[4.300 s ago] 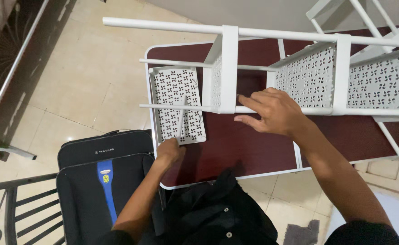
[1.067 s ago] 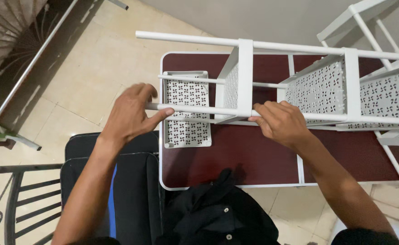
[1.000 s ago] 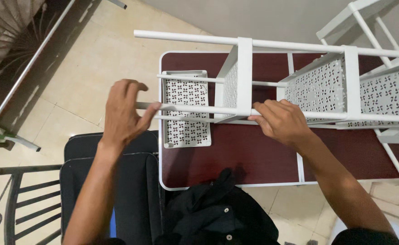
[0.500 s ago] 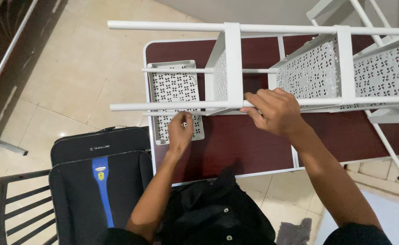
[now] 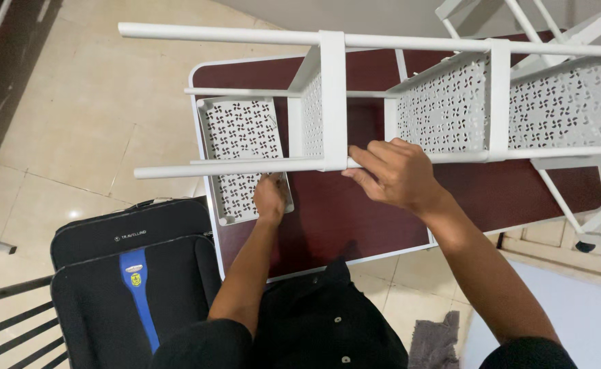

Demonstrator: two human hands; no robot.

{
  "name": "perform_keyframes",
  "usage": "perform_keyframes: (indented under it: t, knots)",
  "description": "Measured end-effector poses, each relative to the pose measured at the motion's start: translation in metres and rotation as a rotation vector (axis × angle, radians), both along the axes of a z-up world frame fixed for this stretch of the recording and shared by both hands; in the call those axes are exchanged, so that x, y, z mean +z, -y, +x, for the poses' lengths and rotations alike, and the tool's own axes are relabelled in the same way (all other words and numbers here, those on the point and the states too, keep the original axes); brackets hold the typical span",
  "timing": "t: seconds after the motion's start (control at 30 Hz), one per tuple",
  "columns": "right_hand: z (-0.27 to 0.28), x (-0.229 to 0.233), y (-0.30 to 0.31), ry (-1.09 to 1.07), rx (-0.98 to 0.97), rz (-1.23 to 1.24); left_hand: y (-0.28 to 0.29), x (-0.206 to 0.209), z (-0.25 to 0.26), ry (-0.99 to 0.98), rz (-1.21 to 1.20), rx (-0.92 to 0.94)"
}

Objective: The person assembles a white plastic shelving unit by hand on a maroon table. They insert vertical rods into perforated shelves, connect multiple shelf sections, and align the frame components. The person handles shelves and rods repeatedly to build the structure.

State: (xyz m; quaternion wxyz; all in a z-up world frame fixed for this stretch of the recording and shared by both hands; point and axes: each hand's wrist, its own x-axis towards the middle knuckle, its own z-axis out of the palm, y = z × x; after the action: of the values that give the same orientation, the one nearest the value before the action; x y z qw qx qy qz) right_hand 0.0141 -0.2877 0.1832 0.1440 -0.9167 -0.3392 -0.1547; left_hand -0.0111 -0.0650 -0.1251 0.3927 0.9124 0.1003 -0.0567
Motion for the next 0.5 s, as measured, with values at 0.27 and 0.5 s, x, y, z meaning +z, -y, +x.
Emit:
perform_keyframes:
  t: [0.27, 0.5]
  knots:
    - [-0.001, -0.001, 0.001, -0.042, 0.022, 0.051, -0.008, 0.000, -0.002, 0.029, -0.014, -0.080]
    - [-0.005, -0.001, 0.005, 0.019, 0.062, 0.017, -0.025, 0.081, -0.019, 0.065, -0.645, 0.106]
